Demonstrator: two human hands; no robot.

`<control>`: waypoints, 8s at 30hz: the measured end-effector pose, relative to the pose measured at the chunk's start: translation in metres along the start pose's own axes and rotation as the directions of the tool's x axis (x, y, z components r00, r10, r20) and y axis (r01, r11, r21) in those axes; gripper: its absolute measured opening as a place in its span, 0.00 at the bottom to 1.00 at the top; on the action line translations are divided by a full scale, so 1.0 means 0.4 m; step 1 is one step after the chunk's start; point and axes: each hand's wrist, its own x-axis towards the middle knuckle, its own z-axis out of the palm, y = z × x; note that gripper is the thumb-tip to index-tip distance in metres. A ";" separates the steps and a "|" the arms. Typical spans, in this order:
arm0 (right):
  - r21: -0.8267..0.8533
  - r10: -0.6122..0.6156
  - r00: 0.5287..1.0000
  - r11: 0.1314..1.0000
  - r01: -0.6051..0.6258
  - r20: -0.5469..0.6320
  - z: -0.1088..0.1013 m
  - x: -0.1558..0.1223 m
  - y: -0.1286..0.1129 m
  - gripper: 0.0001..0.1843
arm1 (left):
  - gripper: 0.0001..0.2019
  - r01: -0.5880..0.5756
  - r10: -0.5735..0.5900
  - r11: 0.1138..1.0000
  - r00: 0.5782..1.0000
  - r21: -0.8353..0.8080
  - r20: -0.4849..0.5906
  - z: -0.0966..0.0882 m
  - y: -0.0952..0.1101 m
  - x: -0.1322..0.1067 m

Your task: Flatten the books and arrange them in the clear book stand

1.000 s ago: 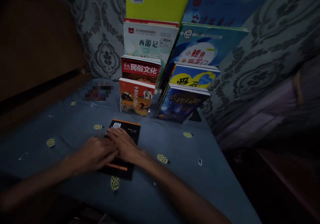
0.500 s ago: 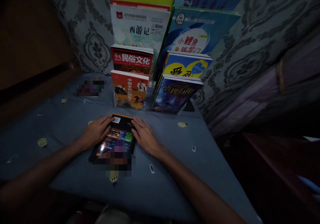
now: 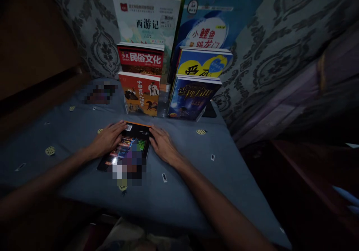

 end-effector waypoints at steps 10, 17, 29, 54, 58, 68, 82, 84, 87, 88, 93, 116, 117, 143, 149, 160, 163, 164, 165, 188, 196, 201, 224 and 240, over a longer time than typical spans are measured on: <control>-0.020 0.039 0.999 0.999 -0.039 -0.035 -0.002 -0.003 -0.005 0.22 | 0.24 -0.115 0.126 0.986 0.988 -0.117 0.085 0.005 0.048 0.060; 0.017 0.046 0.995 0.999 -0.045 -0.094 -0.013 0.009 0.044 0.21 | 0.24 -0.008 0.009 0.995 1.000 -0.100 0.011 0.042 0.111 0.100; 0.091 0.063 0.988 0.995 -0.050 -0.141 -0.022 0.013 0.088 0.24 | 0.25 -0.162 0.172 0.980 0.981 -0.116 0.086 0.041 0.114 0.178; -0.099 0.051 0.992 0.993 -0.063 -0.117 -0.037 0.007 0.073 0.20 | 0.20 -0.275 0.276 0.930 0.961 -0.242 -0.030 0.028 -0.008 0.159; -0.264 -0.017 0.999 0.965 0.004 -0.047 -0.033 0.043 0.022 0.18 | 0.20 -0.253 0.242 0.866 0.967 -0.432 -0.080 0.043 -0.052 0.160; -0.087 -0.293 0.929 0.944 0.319 0.226 0.019 0.034 -0.154 0.19 | 0.20 -0.258 0.223 0.770 0.966 -0.583 -0.134 0.061 -0.074 0.168; -0.089 -0.082 0.977 0.991 0.101 0.197 -0.017 0.050 -0.046 0.23 | 0.17 -0.290 0.227 0.800 0.957 -0.526 -0.183 0.056 -0.056 0.164; -0.100 0.006 0.992 0.995 0.006 0.122 -0.024 0.062 0.005 0.24 | 0.17 -0.304 0.239 0.798 0.952 -0.521 -0.190 0.055 -0.057 0.165; -0.087 0.067 0.996 0.994 -0.062 0.056 -0.029 0.066 0.062 0.25 | 0.17 -0.321 0.260 0.805 0.947 -0.499 -0.190 0.053 -0.056 0.167; -0.084 0.065 0.997 0.995 -0.061 0.046 -0.029 0.065 0.073 0.25 | 0.17 -0.324 0.264 0.810 0.946 -0.488 -0.189 0.053 -0.055 0.167; -0.096 0.020 1.000 0.995 -0.018 0.013 -0.019 0.062 0.083 0.24 | 0.18 -0.315 0.263 0.842 0.948 -0.438 -0.178 0.054 -0.048 0.165; -0.087 -0.039 0.998 0.996 0.035 -0.048 -0.050 -0.068 0.010 0.21 | 0.17 -0.295 0.244 0.899 0.951 -0.323 -0.189 0.073 -0.040 0.158; -0.085 -0.047 0.998 0.995 0.043 -0.047 -0.053 -0.085 0.000 0.21 | 0.17 -0.294 0.245 0.900 0.952 -0.323 -0.185 0.073 -0.039 0.158; 0.004 -0.155 0.986 0.988 0.155 -0.068 -0.079 -0.182 -0.071 0.17 | 0.33 -0.431 0.428 0.898 0.902 -0.088 -0.054 -0.002 0.212 -0.061; 0.057 -0.126 0.990 0.990 0.130 -0.067 -0.090 -0.179 -0.074 0.17 | 0.25 -0.482 0.489 0.872 0.867 0.084 -0.095 0.016 0.216 -0.052; 0.135 -0.146 0.985 0.978 0.157 -0.086 -0.107 -0.178 -0.080 0.17 | 0.19 -0.500 0.535 0.840 0.826 0.210 -0.176 0.026 0.231 -0.058; 0.161 -0.147 0.986 0.974 0.158 -0.077 -0.112 -0.176 -0.082 0.17 | 0.18 -0.488 0.526 0.847 0.827 0.212 -0.198 0.032 0.230 -0.058; 0.169 -0.148 0.986 0.973 0.159 -0.077 -0.112 -0.176 -0.082 0.17 | 0.18 -0.481 0.518 0.852 0.831 0.207 -0.203 0.033 0.230 -0.058; 0.173 -0.150 0.986 0.972 0.161 -0.077 -0.112 -0.175 -0.081 0.16 | 0.18 -0.477 0.513 0.855 0.833 0.203 -0.205 0.034 0.230 -0.059; 0.110 -0.085 0.994 0.990 0.092 -0.063 -0.083 -0.143 -0.054 0.15 | 0.18 0.063 -0.090 0.988 0.977 -0.140 -0.196 0.046 0.129 -0.005; -0.133 -0.012 0.997 0.991 0.001 -0.081 -0.026 -0.028 -0.017 0.19 | 0.21 0.136 -0.191 0.960 0.957 -0.243 -0.220 0.073 0.129 0.004; -0.202 -0.012 0.985 0.979 -0.023 -0.173 0.020 -0.017 -0.024 0.19 | 0.20 0.115 -0.291 0.803 0.932 -0.585 -0.216 0.086 0.107 0.015; -0.161 -0.029 0.977 0.987 -0.006 -0.212 0.028 -0.016 0.028 0.21 | 0.23 0.172 -0.360 -0.332 0.885 -0.927 0.294 0.045 0.119 0.058; 0.683 0.345 0.902 0.726 -0.082 -0.258 -0.105 0.022 -0.017 0.21 | 0.21 -0.326 -0.046 0.317 0.933 -0.891 -0.358 -0.122 0.122 0.118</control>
